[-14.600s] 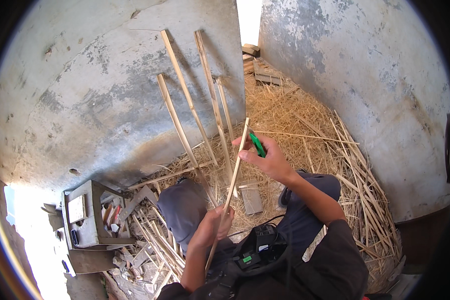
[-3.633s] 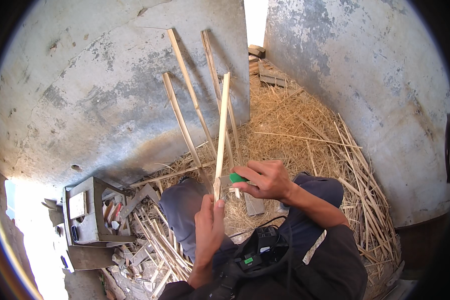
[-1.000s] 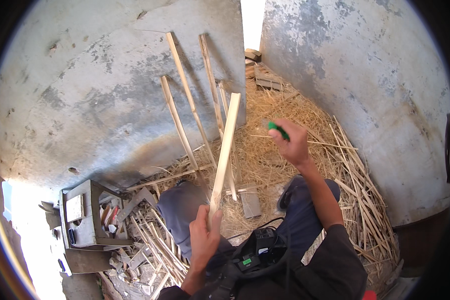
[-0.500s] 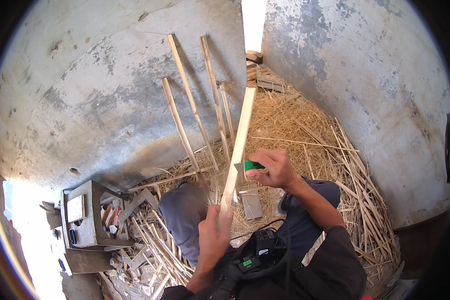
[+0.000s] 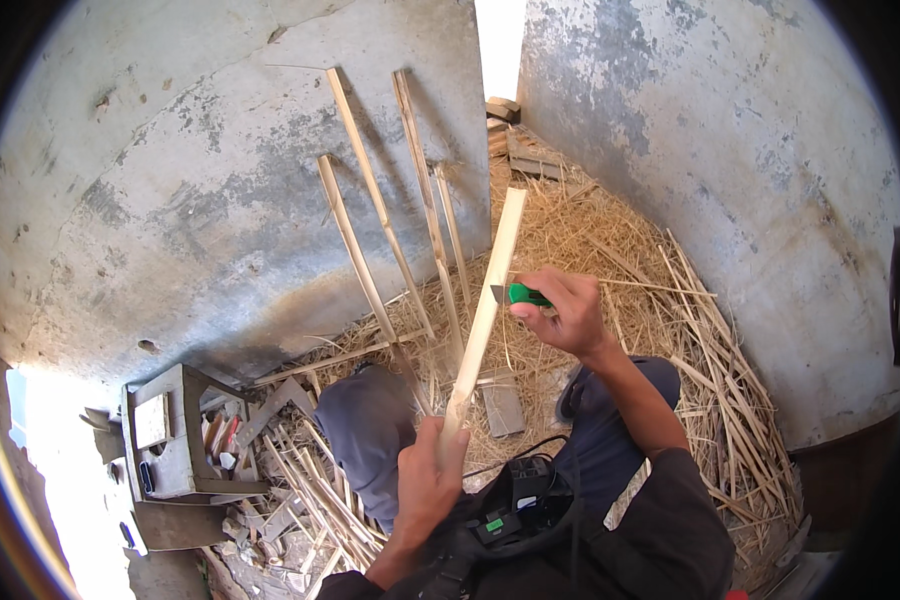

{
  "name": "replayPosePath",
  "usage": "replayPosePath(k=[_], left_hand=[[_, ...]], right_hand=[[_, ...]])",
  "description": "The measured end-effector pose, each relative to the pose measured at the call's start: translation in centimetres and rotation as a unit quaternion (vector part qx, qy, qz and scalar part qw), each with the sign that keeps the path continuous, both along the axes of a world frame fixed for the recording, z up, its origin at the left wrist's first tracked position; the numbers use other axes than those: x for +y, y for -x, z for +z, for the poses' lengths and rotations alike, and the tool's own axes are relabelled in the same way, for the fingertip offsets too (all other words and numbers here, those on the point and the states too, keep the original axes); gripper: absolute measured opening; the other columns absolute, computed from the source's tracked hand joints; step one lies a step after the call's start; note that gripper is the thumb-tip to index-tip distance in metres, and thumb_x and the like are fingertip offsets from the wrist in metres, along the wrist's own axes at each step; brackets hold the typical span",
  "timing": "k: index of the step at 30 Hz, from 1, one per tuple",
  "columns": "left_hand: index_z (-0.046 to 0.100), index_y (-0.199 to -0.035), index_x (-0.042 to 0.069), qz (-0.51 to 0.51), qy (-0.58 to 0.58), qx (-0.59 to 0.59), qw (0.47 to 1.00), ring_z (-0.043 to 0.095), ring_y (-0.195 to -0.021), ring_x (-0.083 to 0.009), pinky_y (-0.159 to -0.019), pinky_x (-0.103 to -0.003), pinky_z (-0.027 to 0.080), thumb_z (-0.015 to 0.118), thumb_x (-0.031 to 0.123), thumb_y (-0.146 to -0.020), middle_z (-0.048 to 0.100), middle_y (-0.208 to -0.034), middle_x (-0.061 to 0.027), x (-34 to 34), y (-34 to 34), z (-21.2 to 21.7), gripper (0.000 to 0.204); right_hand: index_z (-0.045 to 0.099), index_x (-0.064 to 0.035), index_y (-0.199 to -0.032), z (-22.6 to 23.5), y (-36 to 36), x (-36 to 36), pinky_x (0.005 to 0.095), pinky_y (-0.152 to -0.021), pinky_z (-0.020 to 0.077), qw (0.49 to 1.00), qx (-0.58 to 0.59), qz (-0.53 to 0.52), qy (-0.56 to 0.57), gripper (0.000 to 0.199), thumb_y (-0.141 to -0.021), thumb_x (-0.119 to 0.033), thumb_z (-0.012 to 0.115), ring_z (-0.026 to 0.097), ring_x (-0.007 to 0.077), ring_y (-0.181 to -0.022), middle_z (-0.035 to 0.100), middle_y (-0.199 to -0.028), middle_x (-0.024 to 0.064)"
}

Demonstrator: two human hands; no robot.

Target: The person sits on a straw-covered floor and uses a green utility knife to shave thin strips from a long bamboo pole. They hold the pole with their left hand and scrape the surface with the knife in their right hand, creating a pile of bamboo shavings.

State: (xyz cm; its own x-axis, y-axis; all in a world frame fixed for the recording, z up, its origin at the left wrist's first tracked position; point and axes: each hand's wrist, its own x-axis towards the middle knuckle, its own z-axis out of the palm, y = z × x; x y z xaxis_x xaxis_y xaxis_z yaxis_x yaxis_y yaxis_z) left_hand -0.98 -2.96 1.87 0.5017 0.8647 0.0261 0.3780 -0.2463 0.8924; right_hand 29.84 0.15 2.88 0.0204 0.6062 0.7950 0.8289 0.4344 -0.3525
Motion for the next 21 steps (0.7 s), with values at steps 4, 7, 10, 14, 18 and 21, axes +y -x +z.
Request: replayPosePath(k=[4,7,10,14,18,21], left_hand=[[0.06,-0.113,0.001,-0.002,0.009,0.005,1.0,0.069,-0.062,-0.039,-0.059,-0.044,0.05,0.068,0.023,-0.109,0.066,-0.071,-0.019,-0.1,0.1,-0.1,0.023],[0.062,-0.11,0.0,-0.001,0.022,-0.004,1.0,0.061,-0.062,-0.0283,-0.058,-0.04,0.045,0.067,0.022,-0.109,0.062,-0.069,-0.0137,-0.3,0.2,-0.2,0.022],[0.065,-0.105,0.0,0.012,0.034,-0.028,0.999,0.044,-0.061,-0.0061,-0.056,-0.03,0.036,0.066,0.019,-0.109,0.054,-0.064,-0.002,-0.6,0.1,-0.4,0.02],[0.065,-0.105,0.0,0.012,0.031,-0.026,0.999,0.043,-0.061,-0.0061,-0.056,-0.03,0.035,0.066,0.02,-0.109,0.053,-0.064,-0.0019,-0.7,0.2,-0.9,0.021],[0.064,-0.105,-0.001,0.01,0.035,-0.027,0.999,0.043,-0.062,-0.0061,-0.056,-0.031,0.035,0.067,0.02,-0.109,0.053,-0.064,-0.0021,-0.6,0.4,-0.9,0.021],[0.064,-0.104,-0.001,0.005,0.036,-0.017,0.999,0.043,-0.062,-0.0062,-0.056,-0.031,0.035,0.067,0.02,-0.109,0.053,-0.065,-0.0025,-0.8,0.8,-1.1,0.021]], right_hand=[[0.077,-0.0018,-0.108,0.0,-0.9,0.5,0.0331,-0.058,0.058,1.0,0.023,-0.016,-0.013,0.035,-0.102,-0.036,0.079,0.075,0.0223,-0.067,0.078,-0.088,0.0108],[0.077,-0.0011,-0.108,-0.1,-2.1,0.8,0.0325,-0.058,0.0582,0.999,0.031,-0.036,-0.022,0.036,-0.102,-0.036,0.079,0.075,0.0209,-0.067,0.078,-0.087,0.0112],[0.076,-0.0006,-0.109,0.0,-2.9,0.9,0.0319,-0.059,0.0578,0.997,0.051,-0.06,-0.006,0.035,-0.103,-0.035,0.078,0.074,0.0198,-0.067,0.077,-0.086,0.0112],[0.075,0.0002,-0.109,-0.2,-4.1,1.7,0.0324,-0.056,0.0468,0.995,0.07,-0.068,-0.023,0.039,-0.108,-0.038,0.071,0.061,0.0169,-0.061,0.07,-0.08,0.0086],[0.076,-0.0007,-0.112,0.3,-4.9,1.8,0.0314,-0.06,0.0533,0.987,0.104,-0.119,0.013,0.03,-0.106,-0.03,0.074,0.071,0.0179,-0.066,0.075,-0.081,0.0112],[0.076,-0.0012,-0.111,0.8,-6.3,2.1,0.0313,-0.06,0.0519,0.976,0.135,-0.171,0.017,0.03,-0.107,-0.031,0.073,0.067,0.0172,-0.064,0.073,-0.078,0.0102]])
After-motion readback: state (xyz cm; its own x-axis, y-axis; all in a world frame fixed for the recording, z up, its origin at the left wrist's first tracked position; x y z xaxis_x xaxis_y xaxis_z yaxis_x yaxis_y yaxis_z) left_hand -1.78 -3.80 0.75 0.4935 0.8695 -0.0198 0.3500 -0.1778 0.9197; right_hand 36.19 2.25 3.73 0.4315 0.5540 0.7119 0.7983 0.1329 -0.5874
